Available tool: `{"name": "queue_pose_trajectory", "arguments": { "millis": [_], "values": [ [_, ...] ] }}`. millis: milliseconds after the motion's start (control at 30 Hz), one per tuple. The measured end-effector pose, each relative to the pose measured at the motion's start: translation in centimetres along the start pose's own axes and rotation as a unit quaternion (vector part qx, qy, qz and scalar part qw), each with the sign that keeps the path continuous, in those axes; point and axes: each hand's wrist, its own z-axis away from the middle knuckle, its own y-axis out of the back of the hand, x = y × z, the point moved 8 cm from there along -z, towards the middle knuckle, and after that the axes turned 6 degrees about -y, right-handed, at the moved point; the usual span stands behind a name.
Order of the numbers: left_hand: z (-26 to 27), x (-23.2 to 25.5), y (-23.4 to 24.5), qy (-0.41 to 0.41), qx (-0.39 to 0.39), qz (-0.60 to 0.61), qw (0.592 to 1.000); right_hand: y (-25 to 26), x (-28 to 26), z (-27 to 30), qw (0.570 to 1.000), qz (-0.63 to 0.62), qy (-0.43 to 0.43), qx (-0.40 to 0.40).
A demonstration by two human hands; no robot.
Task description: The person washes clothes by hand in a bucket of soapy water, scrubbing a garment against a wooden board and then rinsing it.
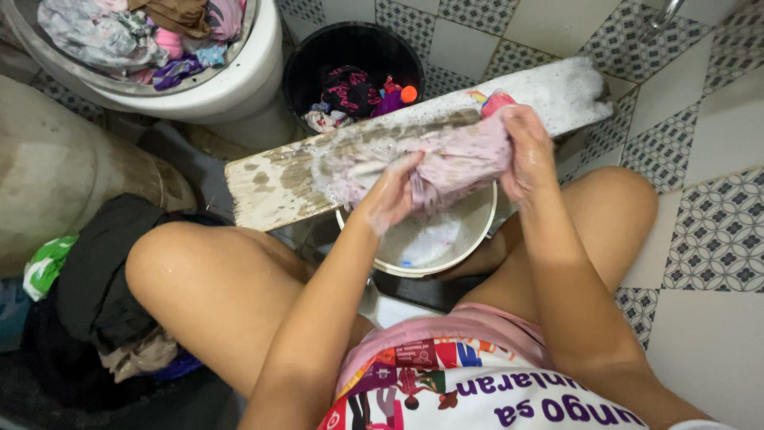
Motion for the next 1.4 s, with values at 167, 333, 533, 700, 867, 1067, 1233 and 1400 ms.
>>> {"name": "queue_pose_trajectory", "arguments": {
  "millis": [167, 333, 533, 700, 867, 1067, 1233, 1400],
  "values": [
    [4.8, 0.5, -3.5, -0.037, -0.063, 0.012, 0.997, 1.6, -5.0, 0.0, 0.987, 0.034, 0.149, 0.047],
    [2.6, 2.4, 2.5, -0.169, -0.059, -0.023, 0.983, -2.2, -3.7, -5.1, 0.945, 0.271, 0.18, 0.02],
    [0.4, 0.4, 11.9, -0.12, 0.115, 0.142, 0.976, -3.0, -1.1, -6.8, 0.38, 0.911, 0.13, 0.095],
    [-1.0, -1.6, 15.5, -0.06, 0.131, 0.211, 0.967, -5.1, 5.4, -6.4, 0.74, 0.67, 0.05, 0.03],
    [-0.1, -2.3, 16.0, -0.008, 0.106, 0.254, 0.961, -15.8, 14.2, 3.6, 0.629, 0.656, 0.371, -0.189],
    [0.9, -2.6, 15.2, 0.011, 0.193, 0.224, 0.955, -7.9, 11.6, -11.1, 0.702, 0.707, 0.077, -0.01],
    [0.1, -0.9, 14.3, -0.077, 0.076, 0.248, 0.963, -7.8, 14.1, -9.7, 0.627, 0.775, 0.06, -0.051],
    [0.6, -2.6, 14.7, 0.009, 0.208, 0.215, 0.954, -10.6, 12.6, -6.7, 0.538, 0.839, 0.047, -0.068]
  ]
}}
